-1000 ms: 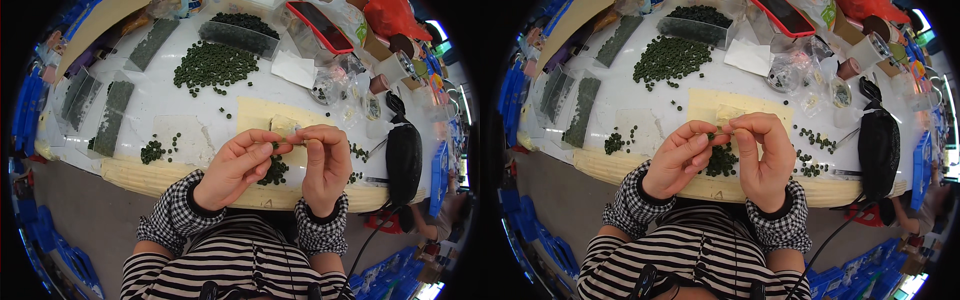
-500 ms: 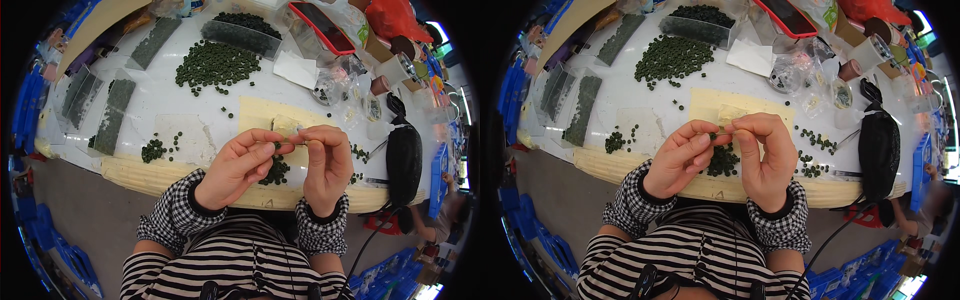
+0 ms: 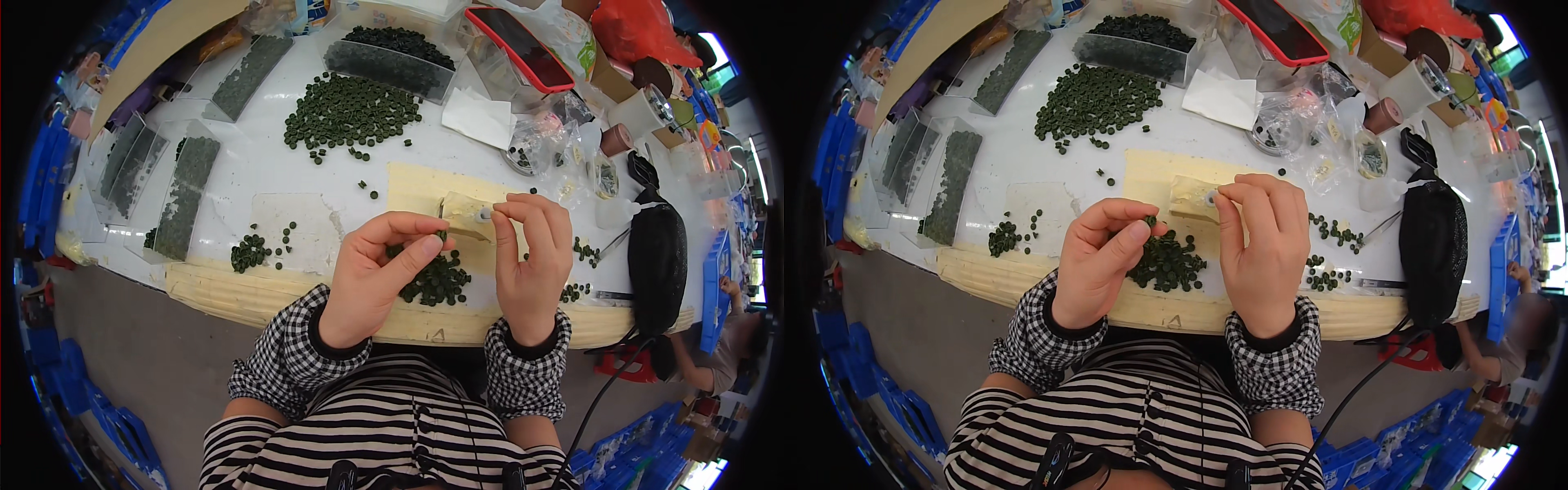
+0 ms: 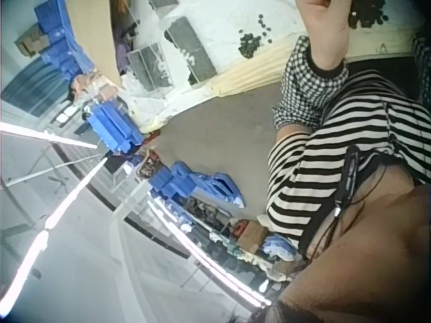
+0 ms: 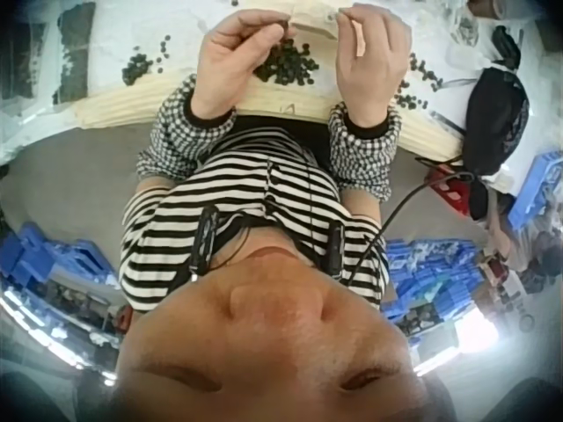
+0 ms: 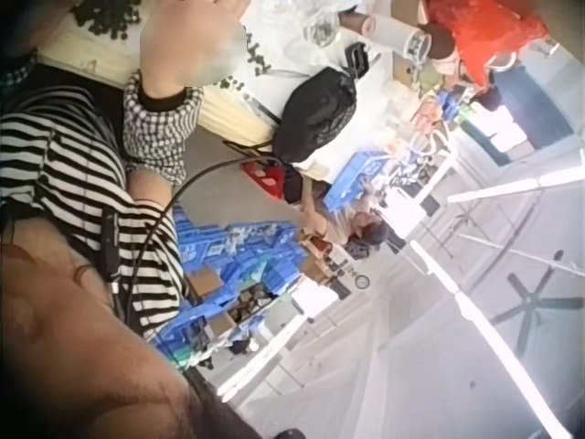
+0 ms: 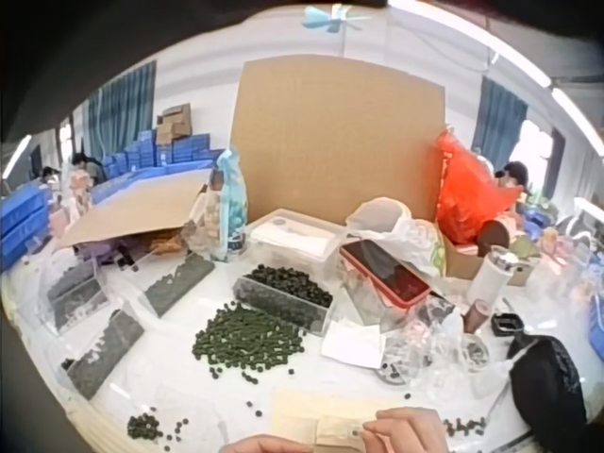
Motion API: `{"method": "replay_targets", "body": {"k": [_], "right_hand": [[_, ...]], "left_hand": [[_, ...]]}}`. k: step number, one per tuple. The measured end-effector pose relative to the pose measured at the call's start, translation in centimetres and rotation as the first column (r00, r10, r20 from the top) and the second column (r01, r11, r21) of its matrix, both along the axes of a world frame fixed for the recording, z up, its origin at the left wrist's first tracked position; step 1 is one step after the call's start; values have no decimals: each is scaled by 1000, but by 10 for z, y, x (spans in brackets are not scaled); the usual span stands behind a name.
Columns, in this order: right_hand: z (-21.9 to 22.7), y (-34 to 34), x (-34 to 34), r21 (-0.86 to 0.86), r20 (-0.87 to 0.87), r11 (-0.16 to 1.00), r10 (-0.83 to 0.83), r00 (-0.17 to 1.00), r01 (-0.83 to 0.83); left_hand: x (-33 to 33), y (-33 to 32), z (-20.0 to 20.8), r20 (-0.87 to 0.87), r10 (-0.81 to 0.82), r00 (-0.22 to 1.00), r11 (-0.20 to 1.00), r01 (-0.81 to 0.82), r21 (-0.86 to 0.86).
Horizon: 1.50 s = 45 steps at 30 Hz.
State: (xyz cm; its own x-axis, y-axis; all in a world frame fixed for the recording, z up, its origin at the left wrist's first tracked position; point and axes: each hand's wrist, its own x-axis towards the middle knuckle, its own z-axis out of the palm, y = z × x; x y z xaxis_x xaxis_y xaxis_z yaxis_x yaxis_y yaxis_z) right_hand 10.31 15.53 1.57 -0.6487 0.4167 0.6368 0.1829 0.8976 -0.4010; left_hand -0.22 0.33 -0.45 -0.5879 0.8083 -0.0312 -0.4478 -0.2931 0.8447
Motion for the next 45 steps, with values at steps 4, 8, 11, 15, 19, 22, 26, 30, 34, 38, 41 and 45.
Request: {"method": "replay_targets", "body": {"k": [4, 8, 11, 15, 19, 22, 26, 30, 34, 38, 41, 45], "right_hand": [[3, -5, 0, -12, -78, 1000, -18, 997, 17], [9, -20, 12, -112, -110, 988, 91, 990, -104], [9, -29, 13, -208, -118, 950, 211, 970, -232], [3, -33, 11, -280, -135, 911, 274, 952, -302], [-2, -32, 10, -270, -156, 904, 297, 942, -331], [-3, -31, 10, -248, -161, 903, 320, 934, -352], [-3, -29, 9, -210, -154, 906, 340, 928, -367], [-4, -28, 9, -177, -157, 908, 354, 922, -379], [-5, -29, 8, -187, -157, 907, 351, 923, -377], [-6, -32, 9, -239, -169, 904, 321, 932, -355], [-7, -31, 9, -235, -171, 905, 320, 932, -354], [-7, -31, 9, -233, -175, 906, 319, 931, -354]], "left_hand": [[3, 1, -6, -153, 111, 982, 994, -110, 11], [5, 1, -2, -205, 169, 964, 984, -178, -26], [6, 3, 1, -207, 183, 961, 981, -192, -21], [5, 0, -5, -222, 162, 962, 987, -162, 18], [3, -1, -5, -240, 161, 957, 987, -163, 15], [4, 1, -4, -260, 193, 946, 981, -190, 37], [3, 0, -5, -283, 186, 941, 982, -186, 28], [3, 0, -5, -281, 173, 944, 985, -173, 24], [3, 0, -4, -282, 170, 944, 985, -174, 11], [3, 0, -6, -279, 171, 945, 985, -175, 11], [3, 0, -6, -286, 175, 942, 984, -180, 8], [3, 0, -5, -295, 180, 938, 983, -183, 17]]}}
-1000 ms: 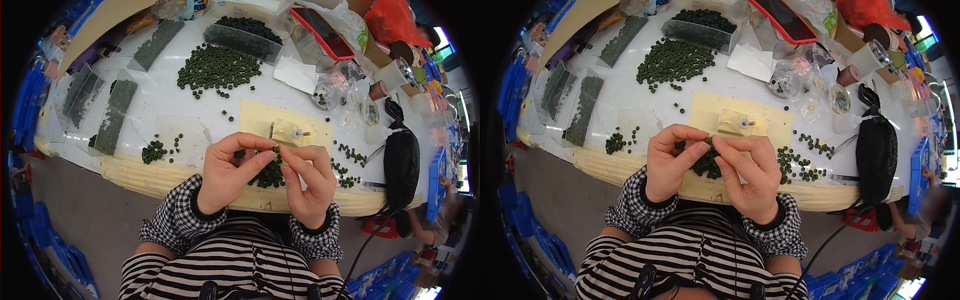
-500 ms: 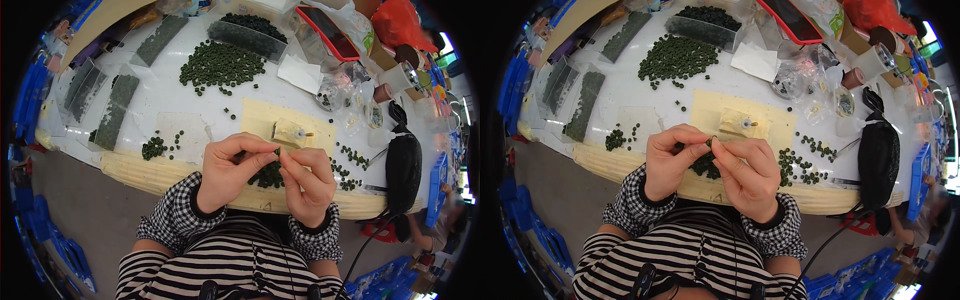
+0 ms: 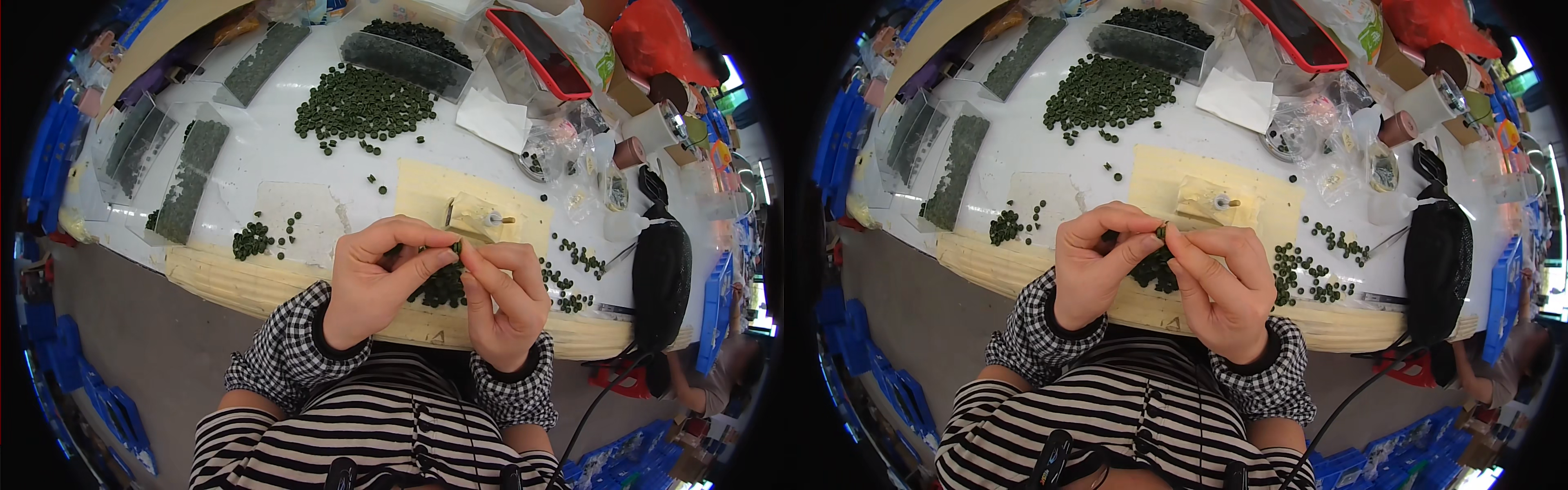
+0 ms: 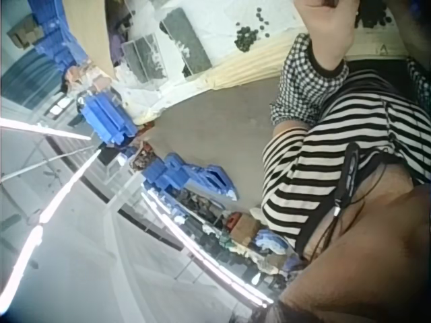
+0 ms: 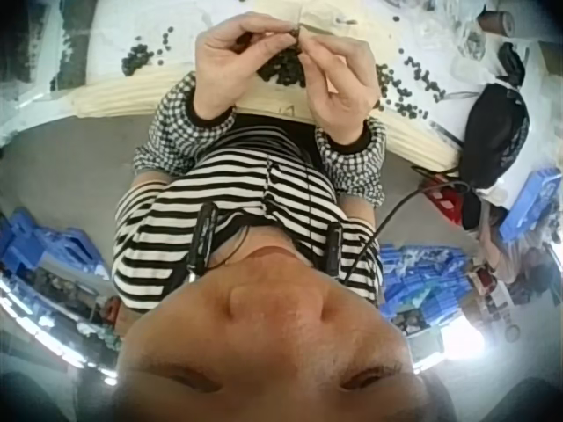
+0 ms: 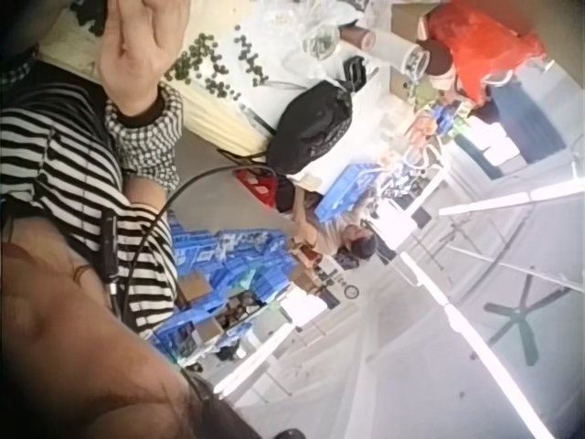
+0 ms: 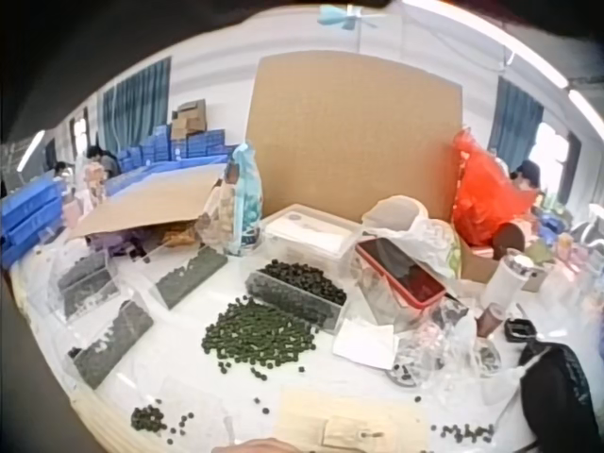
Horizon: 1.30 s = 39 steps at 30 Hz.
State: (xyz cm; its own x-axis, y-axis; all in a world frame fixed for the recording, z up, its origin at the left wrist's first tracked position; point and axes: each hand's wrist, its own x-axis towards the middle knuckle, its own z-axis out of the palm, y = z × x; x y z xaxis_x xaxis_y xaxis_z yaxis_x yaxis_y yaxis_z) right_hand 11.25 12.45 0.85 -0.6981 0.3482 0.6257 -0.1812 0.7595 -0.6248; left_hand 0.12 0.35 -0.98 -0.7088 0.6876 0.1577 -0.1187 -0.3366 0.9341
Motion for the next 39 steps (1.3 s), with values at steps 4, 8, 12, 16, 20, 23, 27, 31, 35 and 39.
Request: {"method": "replay_targets", "body": {"k": [4, 8, 12, 16, 20, 23, 27, 31, 35, 39], "right_hand": [[0, 0, 0, 2, -4, 1000, 0, 1000, 0], [0, 0, 1, 1, 0, 1000, -1, 1000, 1], [0, -1, 0, 2, 5, 1000, 12, 1000, -12], [0, 0, 1, 2, 4, 1000, 14, 1000, -14], [0, 0, 2, -41, 4, 999, 24, 1000, -24], [0, 1, 2, -45, 3, 999, 26, 1000, -26], [-1, 1, 2, -55, -1, 998, 28, 1000, -28], [-1, 2, 3, -51, 0, 998, 26, 1000, -26], [0, 2, 3, -62, -9, 998, 25, 1000, -25], [0, 2, 3, -60, -6, 998, 31, 999, -31]], "left_hand": [[0, 0, -2, -25, 7, 1000, 1000, -7, 1], [-1, 0, 0, -57, 15, 998, 1000, -16, -23], [-1, 1, -2, -92, 48, 995, 999, -49, -6], [0, 1, -3, -114, 47, 992, 999, -49, -16], [0, 1, -1, -82, 30, 996, 999, -32, -26], [0, 1, 1, -56, 21, 998, 999, -23, -34], [0, 0, 2, -65, 21, 998, 999, -24, -37], [0, 0, 1, -52, 14, 999, 999, -16, -37], [1, 0, 0, -31, 9, 999, 1000, -10, -29], [1, 1, -1, -28, 10, 1000, 999, -11, -30]]}}
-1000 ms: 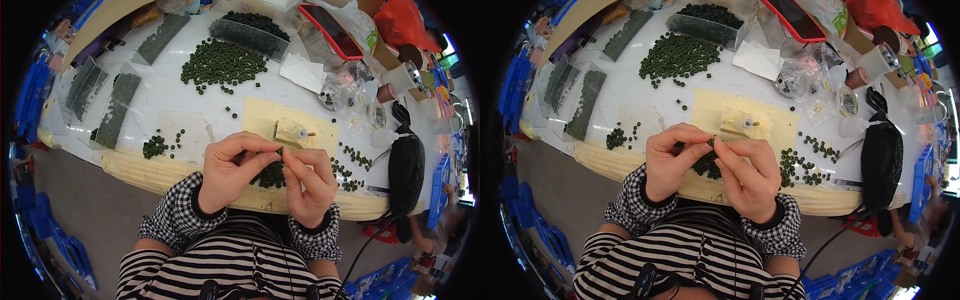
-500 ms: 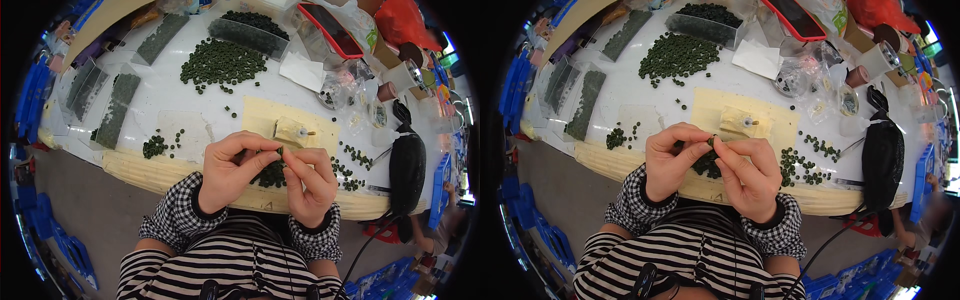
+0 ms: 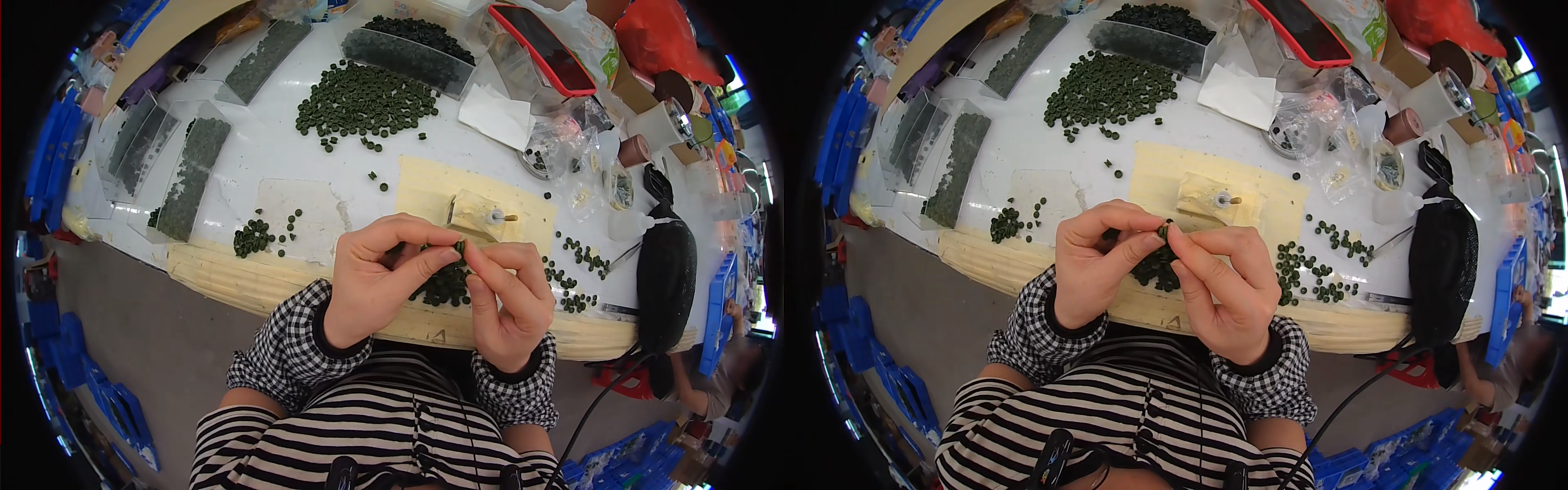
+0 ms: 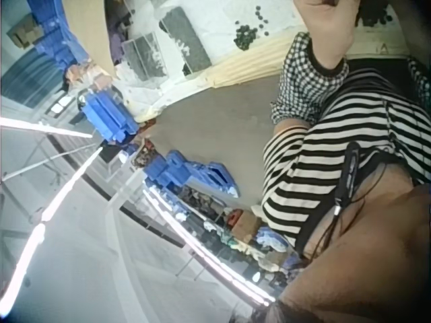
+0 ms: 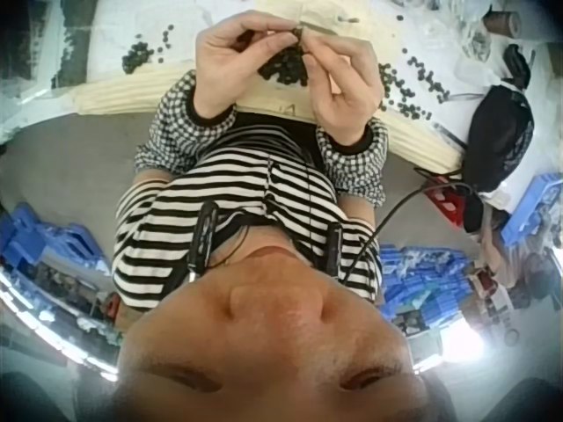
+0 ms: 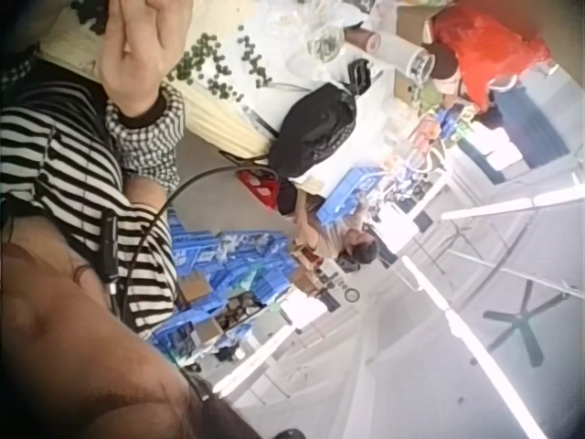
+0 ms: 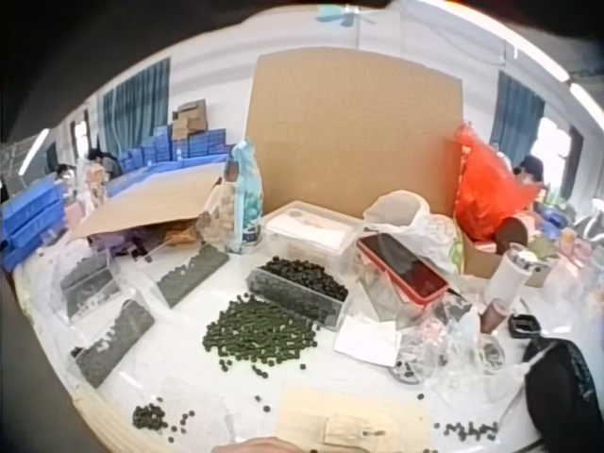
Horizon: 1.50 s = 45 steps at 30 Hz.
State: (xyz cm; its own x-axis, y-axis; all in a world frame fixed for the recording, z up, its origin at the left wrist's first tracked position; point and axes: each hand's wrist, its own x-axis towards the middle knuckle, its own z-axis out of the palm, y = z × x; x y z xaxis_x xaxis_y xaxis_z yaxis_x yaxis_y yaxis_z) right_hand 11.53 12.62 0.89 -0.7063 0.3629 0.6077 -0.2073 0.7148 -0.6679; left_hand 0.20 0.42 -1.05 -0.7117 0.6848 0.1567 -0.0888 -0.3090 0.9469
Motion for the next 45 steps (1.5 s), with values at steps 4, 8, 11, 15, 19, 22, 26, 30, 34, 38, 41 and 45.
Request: {"method": "replay_targets", "body": {"k": [4, 8, 11, 15, 19, 22, 26, 30, 34, 38, 41, 45], "right_hand": [[0, 0, 0, -23, 12, 1000, 12, 1000, -11], [0, -1, 1, -79, 22, 997, 27, 999, -25], [-1, -2, 2, -108, 34, 994, 36, 999, -32], [0, -1, 3, -142, 56, 989, 52, 997, -43], [0, -2, 5, -200, 74, 978, 70, 995, -54], [-1, 0, 5, -252, 52, 964, 104, 993, -88], [-3, 0, 8, -337, 37, 935, 130, 991, -110], [-2, 1, 8, -294, 43, 949, 128, 991, -110], [-3, 0, 8, -278, 40, 955, 121, 992, -105], [-2, 0, 8, -266, 41, 959, 118, 992, -103], [-3, 0, 8, -270, 41, 958, 117, 992, -102], [-3, 0, 8, -279, 42, 955, 119, 992, -103]], "left_hand": [[-1, 0, -1, -42, 5, 999, 1000, -5, 4], [0, 0, 0, -53, 14, 999, 1000, -13, 19], [0, 1, 0, -60, 20, 998, 999, -18, 31], [-2, 0, -2, -112, 27, 993, 999, -23, 31], [-1, 0, -1, -122, 27, 992, 1000, -25, 16], [-1, 0, 0, -98, 18, 995, 1000, -18, 3], [1, 0, 0, -47, 9, 999, 1000, -8, 10], [2, 0, 1, 27, -12, 1000, 1000, 12, 11], [2, -1, -1, -7, -14, 1000, 1000, 14, 4], [2, -1, -1, -24, -9, 1000, 1000, 10, 8], [2, -1, 0, -16, -14, 1000, 1000, 14, 5], [2, -1, 0, -1, -17, 1000, 1000, 17, 8]]}}
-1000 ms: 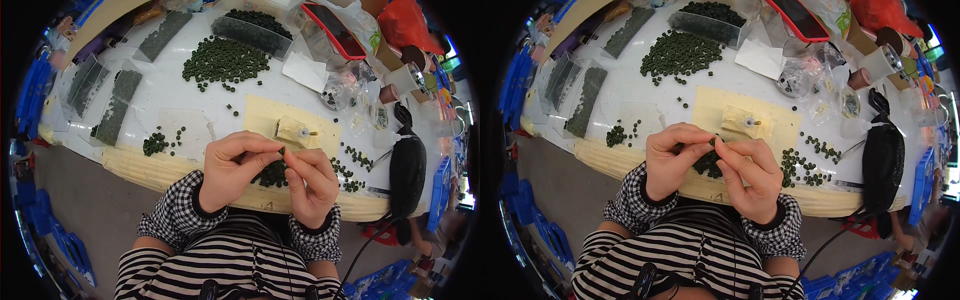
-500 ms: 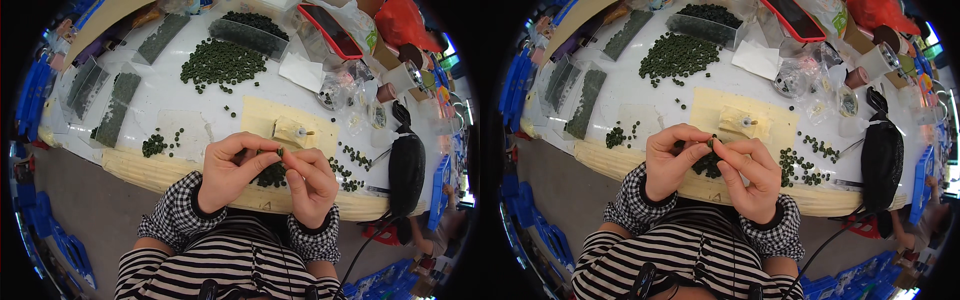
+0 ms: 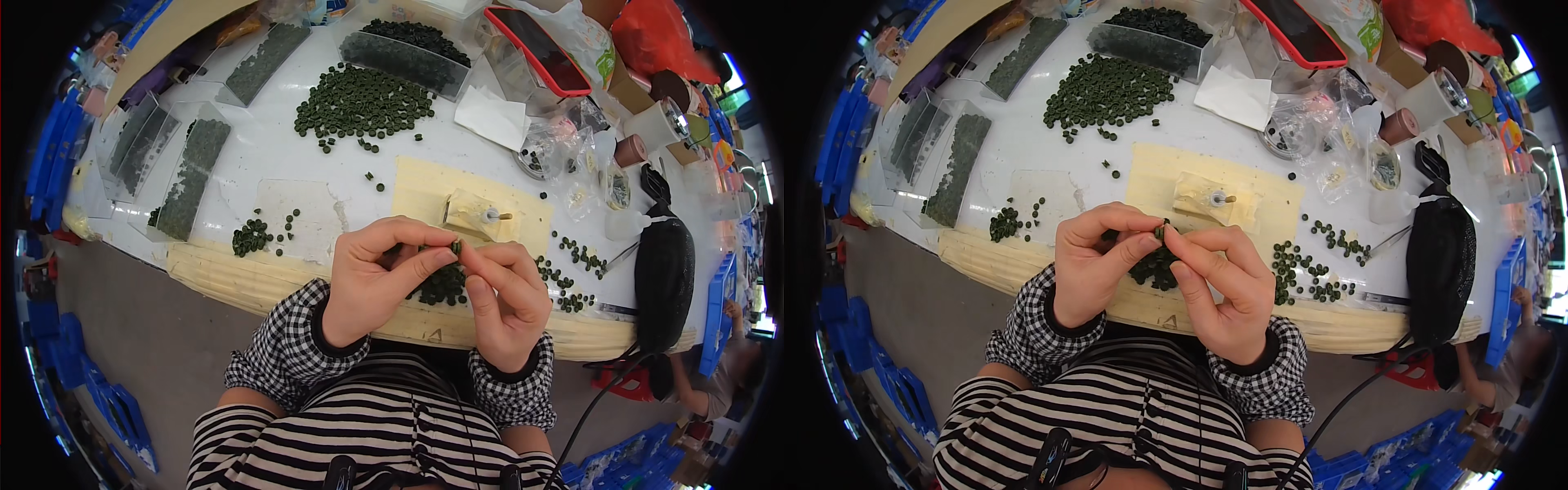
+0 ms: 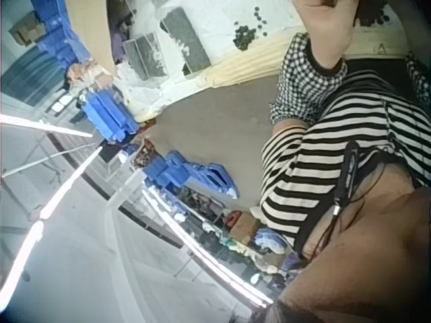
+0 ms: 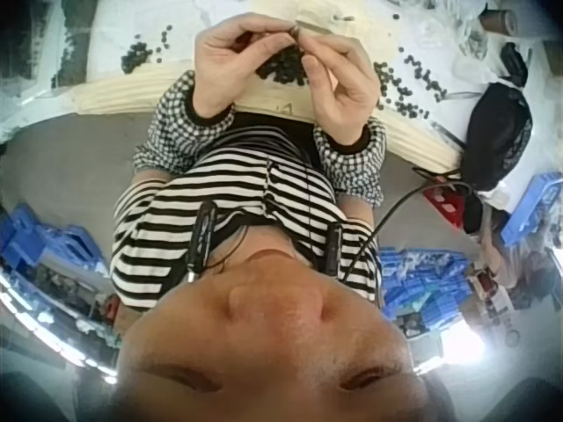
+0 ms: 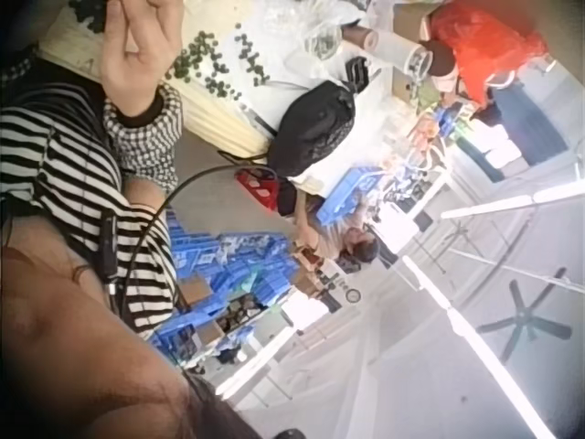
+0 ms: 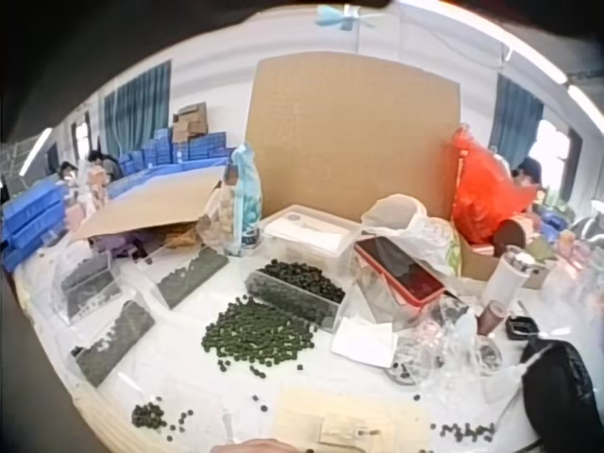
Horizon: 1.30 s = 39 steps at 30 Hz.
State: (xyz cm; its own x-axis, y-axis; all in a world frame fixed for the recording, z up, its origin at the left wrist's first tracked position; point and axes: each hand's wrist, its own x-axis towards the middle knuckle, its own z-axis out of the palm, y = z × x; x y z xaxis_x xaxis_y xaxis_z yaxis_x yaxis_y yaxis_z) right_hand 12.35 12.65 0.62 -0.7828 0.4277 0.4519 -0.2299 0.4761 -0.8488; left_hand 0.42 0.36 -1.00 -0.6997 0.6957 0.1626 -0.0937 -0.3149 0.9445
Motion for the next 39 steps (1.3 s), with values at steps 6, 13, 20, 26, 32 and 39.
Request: {"method": "replay_targets", "body": {"k": [6, 13, 20, 26, 32, 39], "right_hand": [[0, 0, 0, 10, -9, 1000, -3, 1000, 3], [0, -1, -1, 8, -8, 1000, -8, 1000, 8], [0, -1, -3, 44, -34, 998, -33, 999, 35], [0, -2, -3, 106, -42, 991, -75, 996, 79], [-1, -2, -2, 128, -50, 987, -88, 995, 94], [-2, -2, -2, 144, -70, 985, -90, 994, 99]], "left_hand": [[1, 0, -1, 17, -4, 1000, 1000, 4, 11], [0, 0, 0, 4, -3, 1000, 1000, 3, 12], [0, 1, 0, -99, 15, 995, 1000, -15, -3], [-1, -2, 5, -325, 69, 943, 996, -83, -30], [1, 1, 11, -499, 159, 852, 981, -192, -15], [4, -2, 14, -633, 198, 748, 957, -289, -42]]}}
